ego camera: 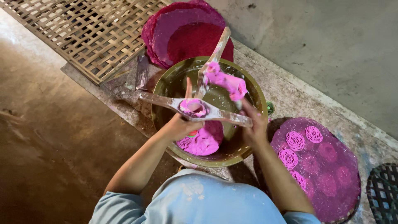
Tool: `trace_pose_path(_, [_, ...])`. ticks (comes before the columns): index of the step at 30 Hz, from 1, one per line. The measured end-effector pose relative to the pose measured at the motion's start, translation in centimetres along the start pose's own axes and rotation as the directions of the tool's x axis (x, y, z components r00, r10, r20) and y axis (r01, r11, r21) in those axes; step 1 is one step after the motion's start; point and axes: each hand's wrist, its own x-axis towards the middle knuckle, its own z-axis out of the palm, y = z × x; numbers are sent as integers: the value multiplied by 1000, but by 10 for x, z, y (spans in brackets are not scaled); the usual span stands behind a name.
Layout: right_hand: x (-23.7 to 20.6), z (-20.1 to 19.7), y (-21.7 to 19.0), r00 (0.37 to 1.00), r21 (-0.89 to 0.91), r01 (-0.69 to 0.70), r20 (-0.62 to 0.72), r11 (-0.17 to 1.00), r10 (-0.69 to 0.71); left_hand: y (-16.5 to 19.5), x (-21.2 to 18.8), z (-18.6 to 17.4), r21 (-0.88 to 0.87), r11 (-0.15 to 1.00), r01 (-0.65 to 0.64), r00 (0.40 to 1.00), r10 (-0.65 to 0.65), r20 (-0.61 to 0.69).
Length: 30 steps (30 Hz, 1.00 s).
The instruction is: The person loads pink paste into a handheld extruder tool over a bowl, then squeezes the tool to pipe rosette swirls onto round trays lined with pink discs. They refill the tool with paste from the bowl, rotate the trays to reach empty spots, and stack finished trays aside as they fill them.
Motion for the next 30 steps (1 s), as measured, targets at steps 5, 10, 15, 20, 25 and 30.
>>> trace_pose_path(5, [50,-72,-30,911,-191,0,405,982,78,1,-7,-21,497,792,-354,869,475,-138])
trace_pose_path(10, [82,-74,-73,704,-459,149,671,876,233,10,-5,-26,850,506,-149,817,546,-182])
trace_pose_path(15, [85,-20,-140,668,-538,511,740,670,85,3,3,-11,814,579,45,909,315,-274])
trace_pose_path(20, [77,-52,-142,734,-557,301,654,774,185,-13,15,-37,883,464,68,905,345,-251])
trace_pose_path(25, [45,-29,-94,763,-535,-163,464,829,449,-18,18,-42,913,389,124,796,510,-326])
trace_pose_path(30, [-18,14,-74,903,19,-181,399,983,159,-12,24,-36,754,595,278,774,325,-543])
